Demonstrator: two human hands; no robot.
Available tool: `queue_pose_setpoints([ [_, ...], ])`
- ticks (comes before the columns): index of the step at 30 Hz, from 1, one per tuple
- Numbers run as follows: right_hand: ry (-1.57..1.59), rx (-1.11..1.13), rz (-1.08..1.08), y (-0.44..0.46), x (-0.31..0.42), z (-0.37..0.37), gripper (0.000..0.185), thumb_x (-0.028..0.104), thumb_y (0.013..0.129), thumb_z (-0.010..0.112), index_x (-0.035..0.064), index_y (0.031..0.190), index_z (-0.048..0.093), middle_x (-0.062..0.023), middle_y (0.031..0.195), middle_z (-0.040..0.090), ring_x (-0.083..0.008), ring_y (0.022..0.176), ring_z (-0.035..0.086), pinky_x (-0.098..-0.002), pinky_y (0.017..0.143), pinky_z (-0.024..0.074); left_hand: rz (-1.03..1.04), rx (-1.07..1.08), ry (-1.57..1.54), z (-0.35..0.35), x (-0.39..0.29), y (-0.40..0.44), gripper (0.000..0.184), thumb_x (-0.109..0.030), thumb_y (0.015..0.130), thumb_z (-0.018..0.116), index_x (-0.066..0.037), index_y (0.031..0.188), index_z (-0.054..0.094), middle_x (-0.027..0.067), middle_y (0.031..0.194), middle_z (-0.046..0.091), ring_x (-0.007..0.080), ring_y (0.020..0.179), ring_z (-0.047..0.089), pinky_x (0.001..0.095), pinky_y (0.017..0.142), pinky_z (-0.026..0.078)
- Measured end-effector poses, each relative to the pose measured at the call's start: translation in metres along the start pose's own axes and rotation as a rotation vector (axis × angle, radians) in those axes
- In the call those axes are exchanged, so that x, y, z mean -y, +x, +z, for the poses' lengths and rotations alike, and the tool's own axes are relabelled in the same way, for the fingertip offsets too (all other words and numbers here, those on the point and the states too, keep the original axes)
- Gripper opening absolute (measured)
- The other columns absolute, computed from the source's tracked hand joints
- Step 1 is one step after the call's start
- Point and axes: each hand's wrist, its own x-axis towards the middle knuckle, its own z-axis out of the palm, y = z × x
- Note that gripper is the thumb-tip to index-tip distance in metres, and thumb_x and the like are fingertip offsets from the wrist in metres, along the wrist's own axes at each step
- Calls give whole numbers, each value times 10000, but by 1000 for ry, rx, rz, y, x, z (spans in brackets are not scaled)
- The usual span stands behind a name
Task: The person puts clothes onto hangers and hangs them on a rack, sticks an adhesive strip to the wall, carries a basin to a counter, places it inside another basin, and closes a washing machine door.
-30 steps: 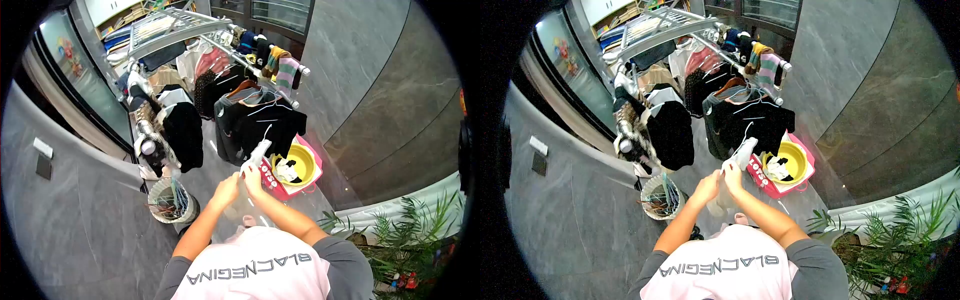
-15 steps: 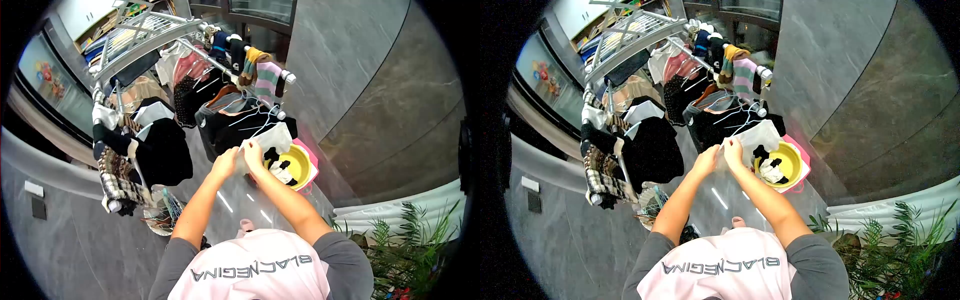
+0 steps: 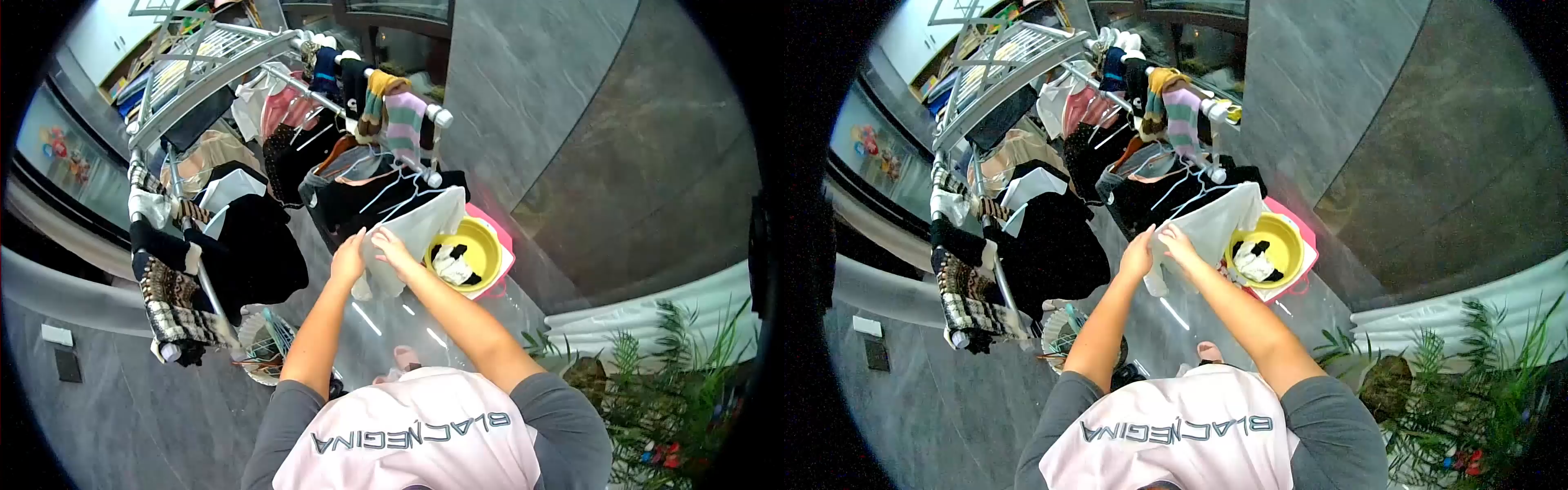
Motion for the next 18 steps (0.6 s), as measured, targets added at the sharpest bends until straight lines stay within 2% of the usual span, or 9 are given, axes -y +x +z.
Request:
queue_pose_setpoints([
  [1,10,-12,1,-5,-4,5,626,341,845,562,99,1368,319,-44,1313,448,-181,1190,418,-373,900,389,63,-38,38,-1,3,-5,537,14,783,470,-121,1301,429,181,1202,520,346,1081,510,396,896,427],
  [3,-54,59,-58,-20,-19,11,720,360,838,568,113,1418,221,-58,1404,347,-189,1237,370,-376,935,359,141,-129,97,2,8,-21,536,0,773,504,-107,1293,432,212,1224,493,373,1113,480,403,933,403],
  [4,-1,69,-61,-33,-22,16,643,293,850,567,78,1386,286,-106,1411,329,-216,1245,366,-353,956,353,92,-109,126,-1,4,-30,551,-21,762,545,-103,1294,430,222,1281,441,385,1174,424,422,981,356],
  [5,-1,89,-108,-45,-26,22,679,283,843,585,59,1395,260,-127,1409,327,-225,1261,355,-337,972,343,66,-128,134,-4,-2,-42,559,-42,747,580,-78,1285,429,217,1327,388,385,1213,376,441,1010,313],
  [9,23,17,-78,-85,-61,23,682,272,840,598,49,1392,265,-135,1404,333,-218,1247,377,-316,973,345,181,-305,141,10,-9,-84,537,-33,718,595,-37,1233,442,209,1276,393,396,1204,347,480,1000,286],
  [11,66,-10,2,-106,-72,14,667,269,846,591,53,1391,273,-131,1413,321,-213,1239,384,-308,975,339,249,-262,102,29,-7,-105,553,-43,684,586,-38,1221,454,194,1266,393,385,1191,356,476,995,296],
  [13,81,-73,18,-115,-94,-3,659,324,850,571,73,1389,286,-84,1418,323,-201,1247,364,-331,993,307,328,-224,154,49,-11,-122,520,-45,675,584,-44,1186,487,187,1248,408,383,1177,370,483,976,312],
  [18,125,-201,72,-135,-128,-60,680,358,841,563,93,1396,273,-89,1434,301,-201,1279,332,-367,982,310,438,56,65,95,-24,-136,549,-4,677,567,-51,1216,482,172,1298,387,373,1198,361,464,985,319],
])
